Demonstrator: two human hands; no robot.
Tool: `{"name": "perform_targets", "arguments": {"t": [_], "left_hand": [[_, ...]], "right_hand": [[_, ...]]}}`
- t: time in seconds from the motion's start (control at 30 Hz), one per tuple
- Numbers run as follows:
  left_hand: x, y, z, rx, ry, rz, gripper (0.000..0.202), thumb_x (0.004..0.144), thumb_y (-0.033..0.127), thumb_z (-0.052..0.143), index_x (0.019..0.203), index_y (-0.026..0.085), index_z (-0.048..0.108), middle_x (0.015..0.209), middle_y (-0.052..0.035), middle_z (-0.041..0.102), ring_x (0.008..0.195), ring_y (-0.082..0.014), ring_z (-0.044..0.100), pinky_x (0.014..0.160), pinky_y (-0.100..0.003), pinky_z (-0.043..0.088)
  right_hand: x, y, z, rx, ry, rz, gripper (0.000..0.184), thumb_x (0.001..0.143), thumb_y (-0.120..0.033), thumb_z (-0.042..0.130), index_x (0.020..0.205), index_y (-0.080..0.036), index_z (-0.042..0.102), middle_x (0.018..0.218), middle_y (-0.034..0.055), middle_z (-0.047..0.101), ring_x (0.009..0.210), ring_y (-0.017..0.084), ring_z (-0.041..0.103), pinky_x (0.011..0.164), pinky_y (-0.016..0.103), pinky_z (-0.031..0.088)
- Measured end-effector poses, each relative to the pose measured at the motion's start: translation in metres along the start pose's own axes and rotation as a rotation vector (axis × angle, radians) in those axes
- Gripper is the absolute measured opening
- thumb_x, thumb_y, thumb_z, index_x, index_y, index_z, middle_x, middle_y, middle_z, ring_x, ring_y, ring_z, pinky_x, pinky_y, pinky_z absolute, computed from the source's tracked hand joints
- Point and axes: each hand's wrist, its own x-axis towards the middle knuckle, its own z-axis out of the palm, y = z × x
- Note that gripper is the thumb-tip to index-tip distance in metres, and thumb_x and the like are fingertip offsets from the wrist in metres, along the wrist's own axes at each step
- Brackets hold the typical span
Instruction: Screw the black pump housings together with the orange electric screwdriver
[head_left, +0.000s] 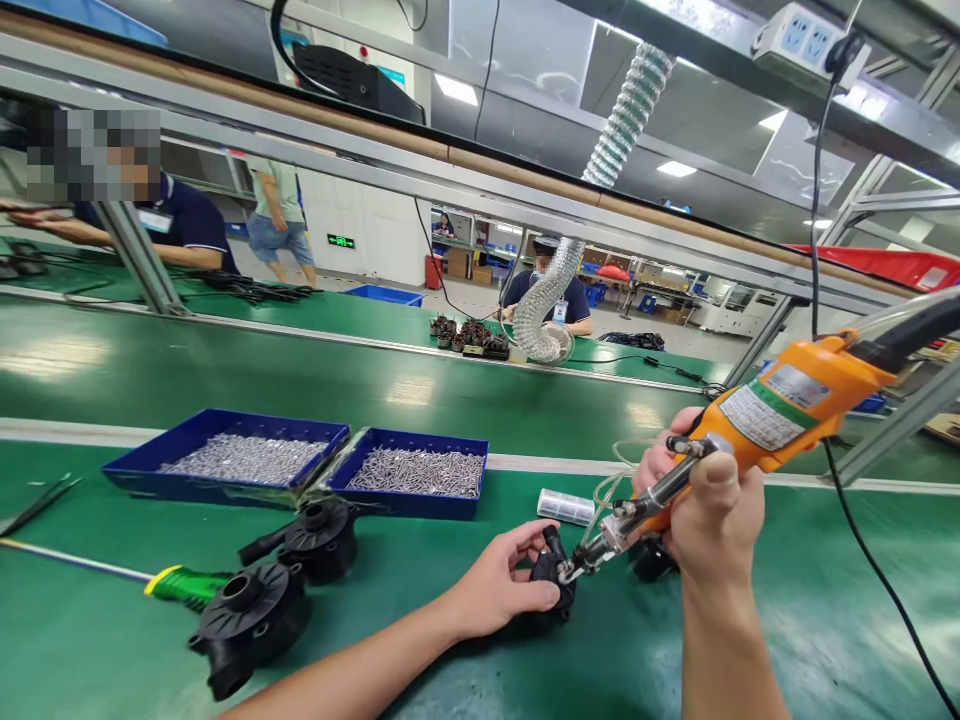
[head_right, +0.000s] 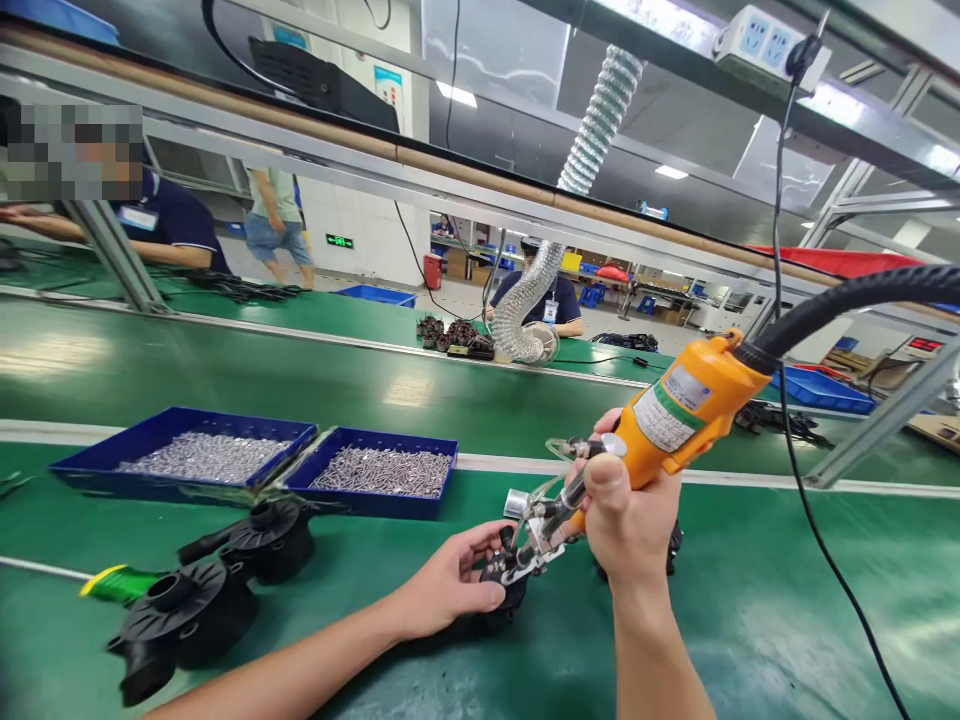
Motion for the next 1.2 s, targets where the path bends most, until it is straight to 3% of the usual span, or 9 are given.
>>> {"name": "perform_targets", "arguments": {"t": [0.17,0.3,0.47,0.6,0.77,0.93,1.03,1.2], "left_hand": [[-0.001,0.01,0.004,-0.038,-0.078,0.053,0.07,0.067,0.033,0.097,0.129,0.018,0.069,0.115,-0.0074,0.07,0.117,-0.0289,0.062,0.102,-0.038,0.05],[-0.001,0.009,0.004,-0.034,-0.088,0.086,0.057,0.072,0.028,0.094,0.123,0.018,0.071,0.105,-0.0035,0.07,0.111,-0.0257,0.063,0.097,-0.034,0.049],[-0.001,0.005,0.003,-0.006,-0.055,0.096,0.061,0.071,0.026,0.093,0.127,0.019,0.069,0.106,-0.0036,0.069,0.112,-0.0262,0.062,0.099,-0.035,0.049],[-0.005,-0.003,0.005,-0.032,0.007,0.065,0.073,0.066,0.027,0.095,0.13,0.022,0.06,0.119,-0.0059,0.066,0.111,-0.0237,0.061,0.089,-0.031,0.051],[-0.005,-0.017,0.006,-0.029,0.099,0.139,0.06,0.066,0.028,0.094,0.104,0.024,0.048,0.108,0.0,0.063,0.092,-0.0156,0.06,0.081,-0.028,0.05],[-0.001,-0.019,0.005,-0.071,0.173,0.181,0.061,0.07,0.037,0.093,0.1,0.025,0.041,0.112,-0.0021,0.067,0.09,-0.0167,0.063,0.082,-0.03,0.051],[-0.003,-0.012,0.008,-0.001,0.2,0.184,0.056,0.065,0.03,0.091,0.106,0.024,0.053,0.108,-0.0017,0.066,0.094,-0.0185,0.061,0.084,-0.03,0.049],[-0.007,-0.002,0.011,0.156,0.254,0.164,0.065,0.051,0.027,0.095,0.112,0.02,0.073,0.107,-0.0031,0.065,0.098,-0.0228,0.061,0.091,-0.033,0.047]], "right_hand": [[-0.004,0.012,0.019,-0.06,-0.018,-0.002,0.059,0.07,-0.062,0.093,0.095,-0.018,0.061,0.066,-0.0022,0.054,0.049,0.01,0.049,0.043,0.022,0.042],[-0.003,0.013,0.024,-0.118,-0.016,-0.048,0.053,0.074,-0.057,0.091,0.094,-0.017,0.063,0.063,-0.0019,0.054,0.049,0.01,0.047,0.043,0.022,0.041],[-0.004,0.009,0.026,-0.196,0.019,-0.079,0.049,0.078,-0.055,0.087,0.092,-0.016,0.061,0.061,-0.0037,0.051,0.046,0.007,0.039,0.043,0.022,0.039],[-0.006,0.009,0.022,-0.153,0.031,-0.035,0.049,0.075,-0.053,0.088,0.093,-0.017,0.06,0.061,-0.0038,0.05,0.045,0.008,0.039,0.041,0.022,0.037],[0.0,-0.005,-0.011,-0.109,0.109,-0.053,0.058,0.074,-0.061,0.089,0.103,-0.019,0.061,0.066,-0.001,0.055,0.045,0.011,0.044,0.04,0.025,0.038],[0.003,-0.044,-0.04,-0.124,0.255,-0.205,0.077,0.066,-0.083,0.084,0.103,-0.021,0.059,0.066,-0.004,0.047,0.048,0.013,0.045,0.044,0.027,0.038],[0.005,-0.055,-0.042,-0.139,0.274,-0.174,0.084,0.059,-0.091,0.081,0.101,-0.021,0.058,0.062,-0.005,0.045,0.046,0.013,0.04,0.043,0.027,0.036],[0.01,-0.044,-0.034,-0.081,0.203,-0.072,0.088,0.056,-0.095,0.078,0.102,-0.023,0.058,0.054,-0.0055,0.045,0.043,0.013,0.036,0.041,0.026,0.034]]}}
